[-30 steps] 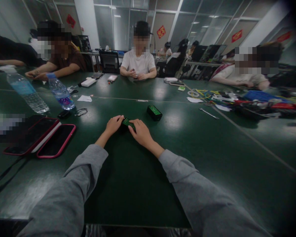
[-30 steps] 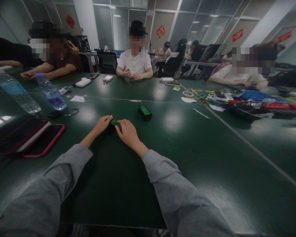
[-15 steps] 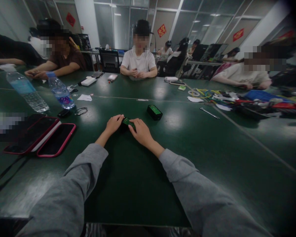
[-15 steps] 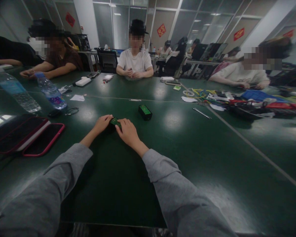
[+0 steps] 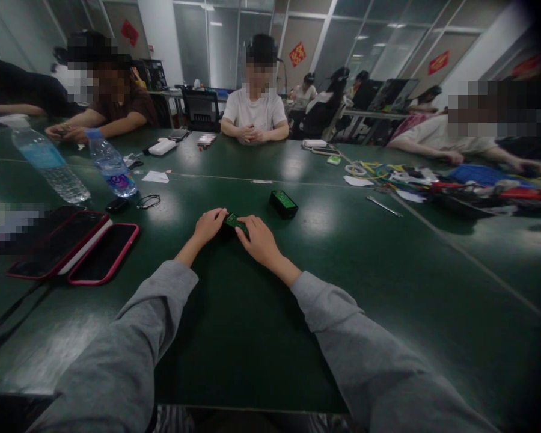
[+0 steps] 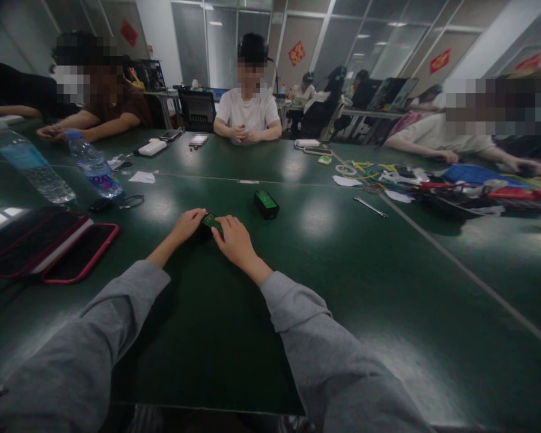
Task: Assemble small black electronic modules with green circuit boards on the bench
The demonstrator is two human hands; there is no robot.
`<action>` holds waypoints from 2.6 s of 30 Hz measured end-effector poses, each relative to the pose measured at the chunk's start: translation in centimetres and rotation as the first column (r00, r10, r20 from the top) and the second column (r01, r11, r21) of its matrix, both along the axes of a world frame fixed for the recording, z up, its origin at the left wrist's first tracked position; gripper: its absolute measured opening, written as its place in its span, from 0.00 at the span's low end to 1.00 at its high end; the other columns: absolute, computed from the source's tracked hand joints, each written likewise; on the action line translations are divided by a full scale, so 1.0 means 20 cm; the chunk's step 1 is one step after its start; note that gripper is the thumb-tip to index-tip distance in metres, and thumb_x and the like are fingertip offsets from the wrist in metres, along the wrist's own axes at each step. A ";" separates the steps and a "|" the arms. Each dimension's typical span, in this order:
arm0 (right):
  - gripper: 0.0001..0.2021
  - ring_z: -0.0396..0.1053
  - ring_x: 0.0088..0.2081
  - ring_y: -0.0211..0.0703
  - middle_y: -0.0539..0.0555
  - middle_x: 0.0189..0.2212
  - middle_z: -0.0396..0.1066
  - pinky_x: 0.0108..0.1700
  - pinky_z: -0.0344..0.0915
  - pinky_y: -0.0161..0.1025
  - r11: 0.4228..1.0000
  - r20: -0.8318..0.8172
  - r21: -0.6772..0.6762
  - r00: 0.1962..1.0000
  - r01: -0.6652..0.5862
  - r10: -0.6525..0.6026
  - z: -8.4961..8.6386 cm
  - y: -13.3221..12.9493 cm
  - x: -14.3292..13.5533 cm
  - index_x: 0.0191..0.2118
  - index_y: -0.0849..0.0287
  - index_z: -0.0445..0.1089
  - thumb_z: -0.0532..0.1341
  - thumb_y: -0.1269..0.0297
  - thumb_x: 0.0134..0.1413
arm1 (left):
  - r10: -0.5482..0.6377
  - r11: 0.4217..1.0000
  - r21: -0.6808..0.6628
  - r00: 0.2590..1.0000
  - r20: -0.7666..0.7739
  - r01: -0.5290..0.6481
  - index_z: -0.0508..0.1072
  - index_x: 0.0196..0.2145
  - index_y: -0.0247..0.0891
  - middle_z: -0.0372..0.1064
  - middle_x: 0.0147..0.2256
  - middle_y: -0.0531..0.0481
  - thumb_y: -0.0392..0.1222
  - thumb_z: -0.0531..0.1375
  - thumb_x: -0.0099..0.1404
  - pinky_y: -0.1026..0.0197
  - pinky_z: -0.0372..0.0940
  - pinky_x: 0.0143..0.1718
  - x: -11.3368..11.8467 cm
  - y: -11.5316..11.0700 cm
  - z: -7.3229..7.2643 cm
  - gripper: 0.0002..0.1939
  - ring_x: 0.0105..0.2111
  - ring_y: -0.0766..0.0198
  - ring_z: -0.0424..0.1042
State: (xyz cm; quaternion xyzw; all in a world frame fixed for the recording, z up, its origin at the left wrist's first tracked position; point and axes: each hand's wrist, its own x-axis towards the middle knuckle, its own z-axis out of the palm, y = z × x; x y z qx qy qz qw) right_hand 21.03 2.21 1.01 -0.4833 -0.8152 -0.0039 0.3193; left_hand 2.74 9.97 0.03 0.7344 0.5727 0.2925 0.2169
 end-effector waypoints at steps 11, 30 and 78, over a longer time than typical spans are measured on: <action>0.15 0.66 0.46 0.50 0.60 0.45 0.68 0.47 0.65 0.46 1.000 0.009 0.011 1.000 0.001 -0.001 0.00 0.00 0.00 0.52 0.62 0.65 0.50 0.59 0.67 | -0.001 1.000 0.003 1.000 0.006 0.001 0.76 0.38 0.41 0.76 0.39 0.47 0.55 0.44 0.70 0.56 0.63 0.43 0.00 0.00 0.00 0.24 0.40 0.57 0.72; 0.16 0.65 0.46 0.50 0.60 0.46 0.68 0.49 0.65 0.47 1.000 -0.007 0.004 1.000 -0.011 0.011 -0.01 0.01 0.00 0.52 0.62 0.65 0.51 0.59 0.67 | 0.007 1.000 0.008 1.000 -0.007 -0.006 0.76 0.37 0.42 0.75 0.38 0.48 0.55 0.44 0.69 0.58 0.62 0.41 0.00 -0.01 0.01 0.24 0.38 0.58 0.70; 0.17 0.65 0.47 0.51 0.61 0.46 0.68 0.51 0.63 0.49 1.000 0.002 0.004 1.000 -0.012 0.011 -0.02 0.01 -0.01 0.52 0.61 0.65 0.49 0.58 0.67 | 0.031 1.000 -0.003 1.000 0.004 -0.031 0.77 0.41 0.41 0.76 0.43 0.45 0.55 0.43 0.70 0.55 0.63 0.46 0.01 -0.01 0.01 0.25 0.44 0.55 0.72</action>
